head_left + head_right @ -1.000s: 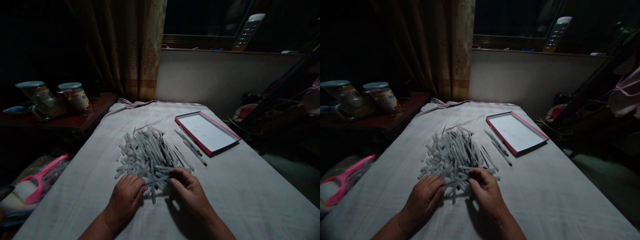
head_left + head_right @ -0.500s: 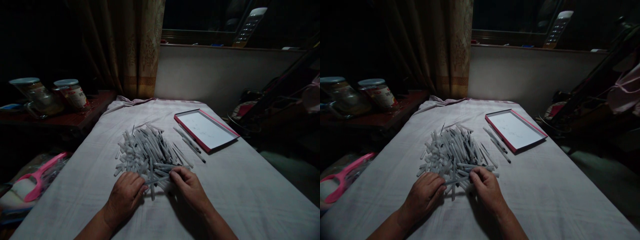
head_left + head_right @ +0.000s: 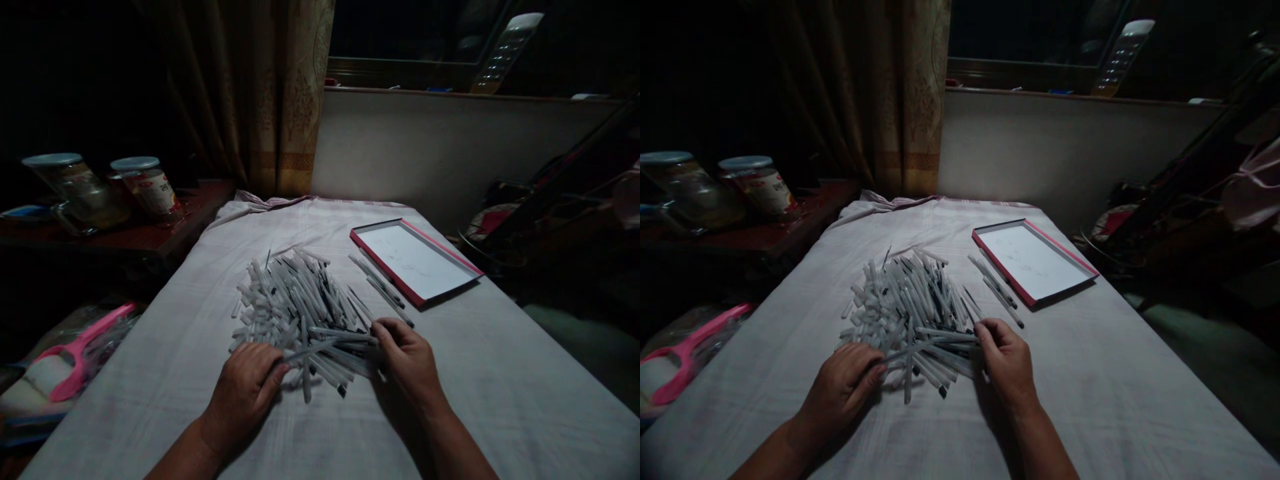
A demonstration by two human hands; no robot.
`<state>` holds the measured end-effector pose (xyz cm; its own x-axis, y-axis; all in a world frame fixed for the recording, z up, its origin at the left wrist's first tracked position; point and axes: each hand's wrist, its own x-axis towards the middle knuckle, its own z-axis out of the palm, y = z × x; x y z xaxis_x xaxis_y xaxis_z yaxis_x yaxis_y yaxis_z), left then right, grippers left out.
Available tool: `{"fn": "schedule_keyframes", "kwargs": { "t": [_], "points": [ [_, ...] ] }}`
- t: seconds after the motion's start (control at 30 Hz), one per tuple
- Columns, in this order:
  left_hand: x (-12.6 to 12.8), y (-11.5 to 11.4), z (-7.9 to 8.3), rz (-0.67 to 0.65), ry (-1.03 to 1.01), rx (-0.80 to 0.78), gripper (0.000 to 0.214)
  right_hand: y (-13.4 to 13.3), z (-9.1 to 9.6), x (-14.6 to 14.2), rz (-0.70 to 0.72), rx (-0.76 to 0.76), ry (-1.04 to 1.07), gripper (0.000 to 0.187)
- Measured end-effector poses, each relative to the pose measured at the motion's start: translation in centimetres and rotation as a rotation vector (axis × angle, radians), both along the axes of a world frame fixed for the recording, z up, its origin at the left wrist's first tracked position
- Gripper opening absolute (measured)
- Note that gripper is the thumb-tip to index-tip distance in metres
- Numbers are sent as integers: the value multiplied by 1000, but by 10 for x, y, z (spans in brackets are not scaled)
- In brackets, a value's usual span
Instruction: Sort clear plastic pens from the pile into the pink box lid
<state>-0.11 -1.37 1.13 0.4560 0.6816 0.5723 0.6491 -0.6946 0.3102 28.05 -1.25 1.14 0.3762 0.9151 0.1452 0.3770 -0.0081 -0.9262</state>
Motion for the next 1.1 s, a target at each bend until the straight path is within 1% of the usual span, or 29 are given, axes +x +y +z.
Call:
{"fn": "schedule_keyframes", "kwargs": {
  "t": [0.1, 0.23, 0.33, 0.47, 0.57, 0.73, 0.77, 0.83, 0.93, 1.0, 1.03, 1.1],
  "points": [
    [1, 2, -4, 18, -22, 8, 21, 5, -9, 6, -58, -14, -134, 33],
    [-1, 4, -8, 40, -20, -31, 19, 8, -17, 8, -68, -5, -206, 35],
    [-3, 4, -8, 47, -43, -19, 17, 8, -18, 9, -65, 9, -249, 37],
    [-3, 3, -10, 25, -56, 6, 14, 5, -13, 5, -83, 36, -288, 36],
    [-1, 2, -10, 14, -55, 7, 13, 0, -7, -3, -1, 96, -269, 32],
    [2, 1, -7, -8, -4, 12, 13, -12, 0, -26, 284, 167, -220, 28],
    [2, 1, -7, -10, 2, 15, 12, -13, 0, -30, 318, 174, -212, 27],
    [3, 1, -7, -11, 6, 24, 11, -16, 2, -39, 343, 181, -187, 24],
    [3, 1, -8, -11, 9, 18, 11, -17, 3, -46, 334, 177, -133, 22],
    [2, 1, -8, -10, 6, 23, 12, -16, 5, -44, 300, 168, -101, 22],
    [1, 2, -9, -7, 6, 26, 12, -15, 6, -40, 264, 156, -86, 22],
    [-2, 4, -9, 23, 9, 37, 13, -11, 8, -24, 143, 131, -54, 22]
  ]
}}
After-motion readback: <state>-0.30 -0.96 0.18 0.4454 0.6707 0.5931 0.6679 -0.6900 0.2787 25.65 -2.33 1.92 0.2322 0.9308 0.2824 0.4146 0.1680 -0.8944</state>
